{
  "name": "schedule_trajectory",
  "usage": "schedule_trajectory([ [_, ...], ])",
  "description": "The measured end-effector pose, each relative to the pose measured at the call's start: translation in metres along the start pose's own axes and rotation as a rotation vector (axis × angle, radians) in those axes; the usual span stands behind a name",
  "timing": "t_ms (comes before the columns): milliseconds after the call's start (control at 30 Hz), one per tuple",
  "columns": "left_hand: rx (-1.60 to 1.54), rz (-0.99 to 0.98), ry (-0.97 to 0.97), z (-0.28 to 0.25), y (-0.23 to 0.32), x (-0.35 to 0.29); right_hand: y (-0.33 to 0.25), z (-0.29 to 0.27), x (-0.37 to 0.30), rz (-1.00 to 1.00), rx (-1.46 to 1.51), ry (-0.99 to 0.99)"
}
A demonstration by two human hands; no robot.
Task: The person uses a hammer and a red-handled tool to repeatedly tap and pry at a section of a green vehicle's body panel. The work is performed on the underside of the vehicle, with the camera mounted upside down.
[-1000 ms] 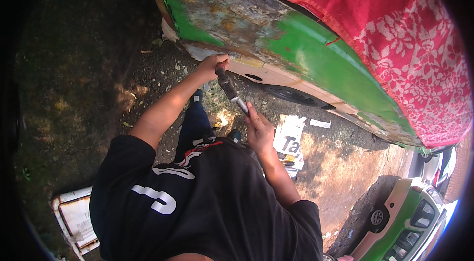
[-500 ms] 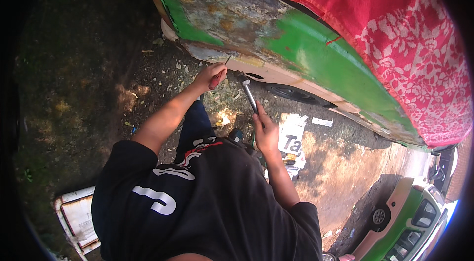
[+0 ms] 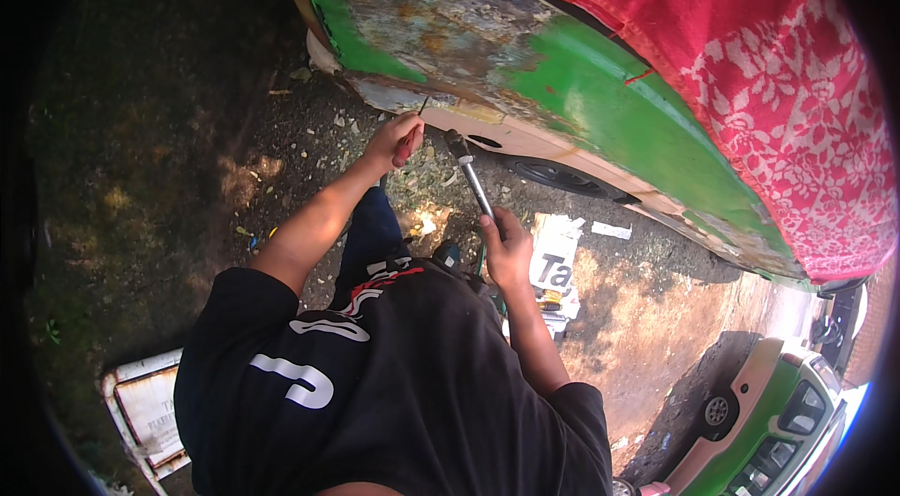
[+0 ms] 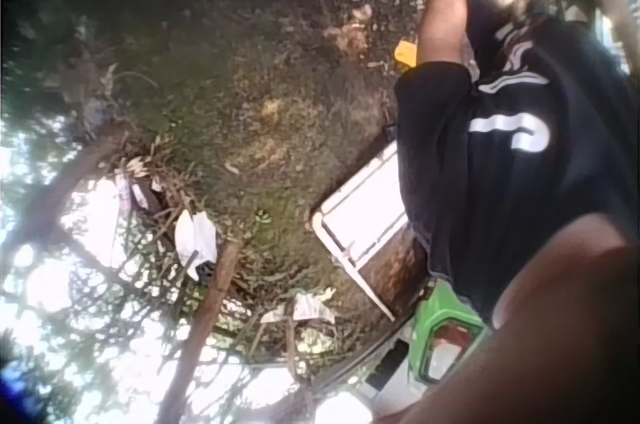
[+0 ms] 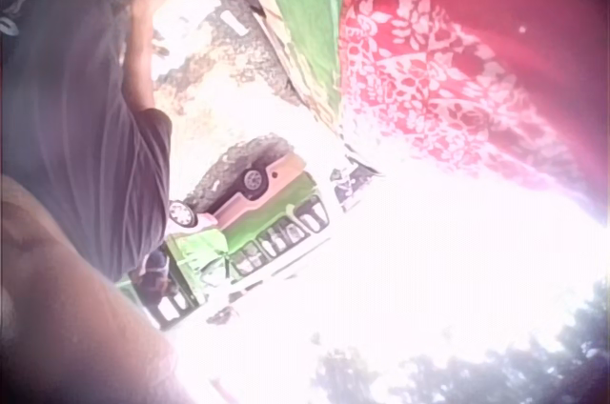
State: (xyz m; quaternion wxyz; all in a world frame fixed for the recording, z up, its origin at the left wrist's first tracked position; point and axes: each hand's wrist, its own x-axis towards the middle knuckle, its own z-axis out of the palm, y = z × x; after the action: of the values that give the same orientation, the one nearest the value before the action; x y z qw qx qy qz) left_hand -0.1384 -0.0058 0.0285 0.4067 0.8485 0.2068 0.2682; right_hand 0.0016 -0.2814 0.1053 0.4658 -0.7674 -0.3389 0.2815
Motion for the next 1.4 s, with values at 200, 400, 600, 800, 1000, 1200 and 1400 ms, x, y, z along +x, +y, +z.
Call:
schedule_trajectory([
  [200, 0.030, -0.048, -0.018, -0.007, -0.003, 0.000, -0.007, 0.003, 0.000, -0.022, -0.025, 0.010],
  [400, 0.123, 0.044, 0.055, -0.008, -0.004, 0.002, -0.007, 0.006, 0.000, -0.035, -0.024, -0.020],
  [600, 0.063, -0.063, -0.091, -0.019, 0.001, 0.013, -0.017, 0.011, 0.001, -0.096, -0.087, -0.018],
  [800, 0.066, -0.061, -0.072, -0.019, 0.001, 0.028, -0.043, 0.023, 0.004, -0.653, -0.083, -0.012],
  [1000, 0.044, -0.128, -0.158, -0.035, 0.008, 0.052, -0.034, 0.038, 0.012, -0.458, -0.333, -0.031],
  [1200, 0.189, -0.118, -0.134, -0.021, -0.011, 0.033, -0.028, 0.035, 0.005, -0.562, -0.086, 0.112],
  [1400, 0.196, -0.151, -0.141, -0.017, 0.004, 0.024, -0.015, 0.026, 0.008, -0.308, -0.258, 0.006],
])
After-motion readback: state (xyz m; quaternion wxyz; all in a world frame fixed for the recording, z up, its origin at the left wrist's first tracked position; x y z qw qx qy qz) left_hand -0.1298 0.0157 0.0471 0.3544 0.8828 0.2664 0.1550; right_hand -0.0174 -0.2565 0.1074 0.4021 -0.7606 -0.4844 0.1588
